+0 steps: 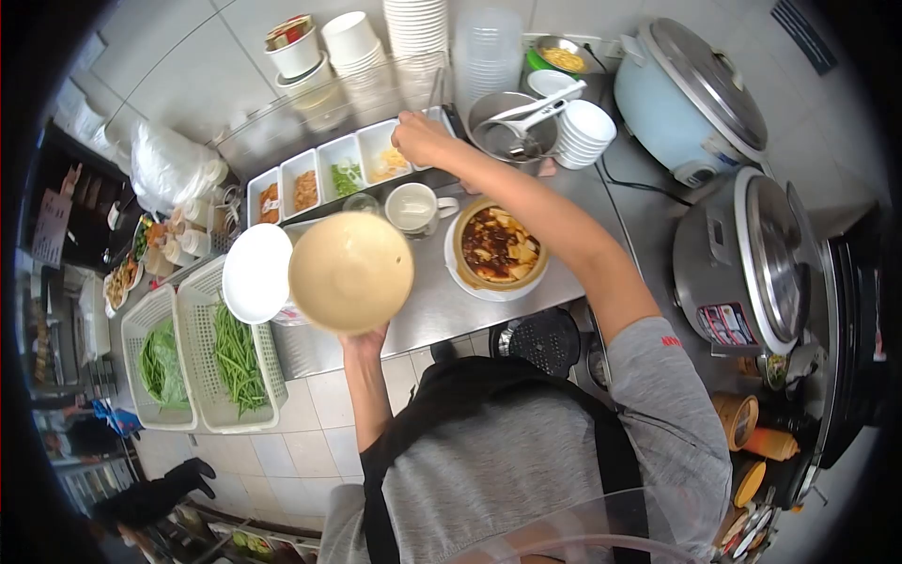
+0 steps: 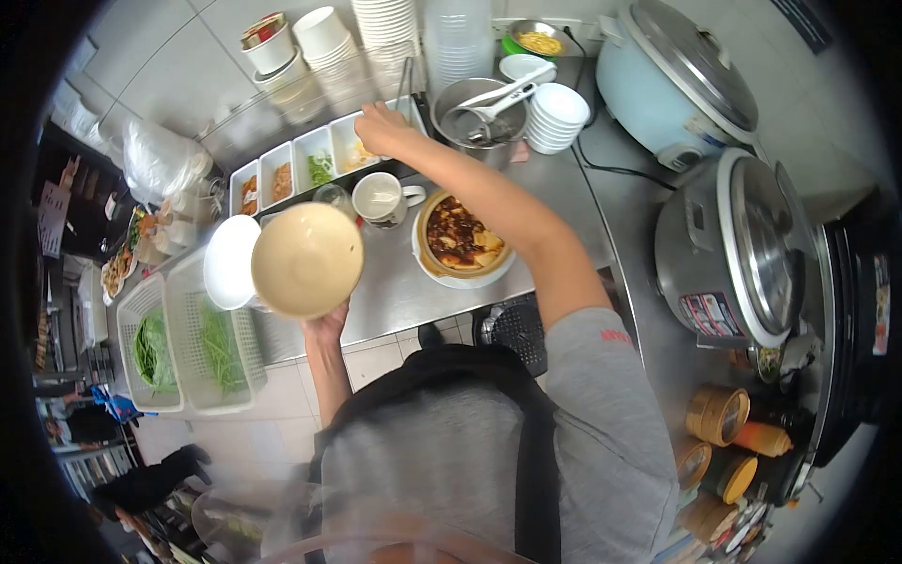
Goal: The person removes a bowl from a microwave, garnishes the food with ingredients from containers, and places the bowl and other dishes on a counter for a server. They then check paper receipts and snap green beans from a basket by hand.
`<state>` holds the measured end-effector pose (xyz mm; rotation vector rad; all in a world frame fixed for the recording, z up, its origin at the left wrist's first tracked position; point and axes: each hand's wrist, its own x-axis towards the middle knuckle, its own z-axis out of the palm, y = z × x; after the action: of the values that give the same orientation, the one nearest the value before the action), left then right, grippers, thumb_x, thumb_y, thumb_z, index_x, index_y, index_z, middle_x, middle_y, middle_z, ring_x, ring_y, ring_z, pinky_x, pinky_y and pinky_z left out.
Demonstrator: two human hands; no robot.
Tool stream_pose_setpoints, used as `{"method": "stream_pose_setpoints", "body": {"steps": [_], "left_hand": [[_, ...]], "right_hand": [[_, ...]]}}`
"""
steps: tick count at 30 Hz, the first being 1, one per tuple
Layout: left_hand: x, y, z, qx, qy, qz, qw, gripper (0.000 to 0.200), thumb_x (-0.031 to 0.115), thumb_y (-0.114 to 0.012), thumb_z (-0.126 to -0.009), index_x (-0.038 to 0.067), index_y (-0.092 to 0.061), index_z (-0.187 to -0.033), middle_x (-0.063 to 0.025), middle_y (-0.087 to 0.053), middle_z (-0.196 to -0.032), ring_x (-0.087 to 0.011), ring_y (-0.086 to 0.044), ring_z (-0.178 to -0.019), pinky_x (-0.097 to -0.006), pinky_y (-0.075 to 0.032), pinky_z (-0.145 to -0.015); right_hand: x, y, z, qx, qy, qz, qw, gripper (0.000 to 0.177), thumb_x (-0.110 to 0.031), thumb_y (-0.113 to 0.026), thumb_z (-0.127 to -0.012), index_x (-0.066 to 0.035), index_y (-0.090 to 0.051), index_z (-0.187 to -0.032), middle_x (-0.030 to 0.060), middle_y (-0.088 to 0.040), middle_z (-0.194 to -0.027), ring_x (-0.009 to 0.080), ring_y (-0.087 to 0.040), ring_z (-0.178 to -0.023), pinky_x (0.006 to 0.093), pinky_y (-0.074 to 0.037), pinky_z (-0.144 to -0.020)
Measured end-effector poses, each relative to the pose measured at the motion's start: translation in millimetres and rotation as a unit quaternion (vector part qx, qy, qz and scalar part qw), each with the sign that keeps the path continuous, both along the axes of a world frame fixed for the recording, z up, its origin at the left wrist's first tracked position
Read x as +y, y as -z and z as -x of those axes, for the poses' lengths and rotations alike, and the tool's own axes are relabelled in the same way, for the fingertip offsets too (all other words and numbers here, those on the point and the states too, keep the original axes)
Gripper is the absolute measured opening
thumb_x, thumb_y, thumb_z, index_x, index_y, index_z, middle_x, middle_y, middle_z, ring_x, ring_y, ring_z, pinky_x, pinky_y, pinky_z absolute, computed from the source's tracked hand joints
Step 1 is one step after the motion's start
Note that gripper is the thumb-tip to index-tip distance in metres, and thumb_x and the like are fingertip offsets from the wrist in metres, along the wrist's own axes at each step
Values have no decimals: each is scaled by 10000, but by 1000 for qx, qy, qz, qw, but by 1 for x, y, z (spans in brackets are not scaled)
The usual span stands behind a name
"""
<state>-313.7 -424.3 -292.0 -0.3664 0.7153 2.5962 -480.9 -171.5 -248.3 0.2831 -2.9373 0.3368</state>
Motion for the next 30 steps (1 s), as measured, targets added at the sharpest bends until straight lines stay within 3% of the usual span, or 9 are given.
{"method": "stream_pose_setpoints", "body": {"steps": [2, 4, 7, 12, 16, 20, 22, 24, 30], "left_hand": [[-28, 3, -17, 12, -25, -94, 995, 478, 383, -458, -865, 60, -418, -1214, -97, -488, -1193, -264, -496, -1075, -394, -462, -868], [-51, 10, -29, -26, -113, -52, 992, 420, 339, -489, -848, 18, -479, -1119, -154, -545, -1088, -304, -565, -948, -436, -514, -763], [-84, 20, -50, -48, -158, -22, 986, 402, 310, -497, -846, 20, -476, -1124, -149, -543, -1089, -291, -560, -950, -424, -510, -769], [-110, 37, -69, -47, -166, 36, 984, 377, 262, -511, -843, 23, -472, -1132, -139, -539, -1091, -270, -553, -953, -404, -504, -780], [-117, 57, -67, 57, -110, 240, 963, 362, 223, -522, -840, 25, -468, -1138, -131, -537, -1093, -254, -547, -956, -388, -498, -788], [-104, 55, -66, 141, -56, 417, 896, 349, 148, -538, -840, 35, -460, -1161, -113, -530, -1106, -215, -539, -965, -346, -492, -805], [-97, 35, -63, -12, -102, 183, 978, 348, 196, -513, -850, 23, -464, -1148, -130, -535, -1094, -239, -554, -945, -368, -508, -774], [-95, 25, -60, -94, -132, 27, 986, 367, 241, -496, -854, 12, -465, -1138, -147, -536, -1089, -266, -561, -938, -400, -514, -760], [-100, 28, -60, -94, -118, -93, 984, 411, 299, -478, -854, -1, -460, -1134, -172, -533, -1093, -306, -562, -944, -448, -514, -756]], "right_hand": [[-22, 25, 22, -6, 24, -47, 999, 183, -126, -555, -727, -73, -667, -862, 150, -511, -1056, 310, -465, -1021, 401, -433, -820], [-34, 38, 34, -41, 51, -61, 996, 178, -100, -557, -708, -42, -661, -841, 146, -485, -1106, 305, -415, -1082, 437, -417, -841], [-40, 45, 44, -102, 83, -106, 986, 226, -129, -527, -760, -77, -653, -940, 123, -490, -1143, 280, -418, -1090, 414, -434, -798], [-34, 51, 65, -43, 43, -80, 995, 173, -123, -538, -744, -80, -662, -856, 110, -618, -896, 254, -550, -938, 379, -452, -772], [-32, 57, 65, 47, -74, -201, 976, 131, -99, -547, -722, -80, -660, -785, 94, -646, -760, 274, -614, -803, 385, -471, -724], [-34, 53, 53, 17, -86, -181, 980, 135, -95, -548, -719, -77, -660, -792, 131, -646, -842, 294, -620, -828, 405, -471, -702], [-36, 49, 50, -41, -18, -111, 993, 137, -94, -542, -723, -71, -659, -791, 145, -643, -861, 291, -617, -851, 415, -461, -716], [-37, 50, 54, -63, 52, -17, 997, 122, -86, -562, -701, -35, -645, -775, 170, -636, -841, 301, -617, -825, 423, -469, -699], [-37, 44, 53, -92, 114, 20, 989, 162, -84, -521, -735, -54, -648, -831, 168, -633, -882, 288, -618, -834, 434, -410, -760]]}}
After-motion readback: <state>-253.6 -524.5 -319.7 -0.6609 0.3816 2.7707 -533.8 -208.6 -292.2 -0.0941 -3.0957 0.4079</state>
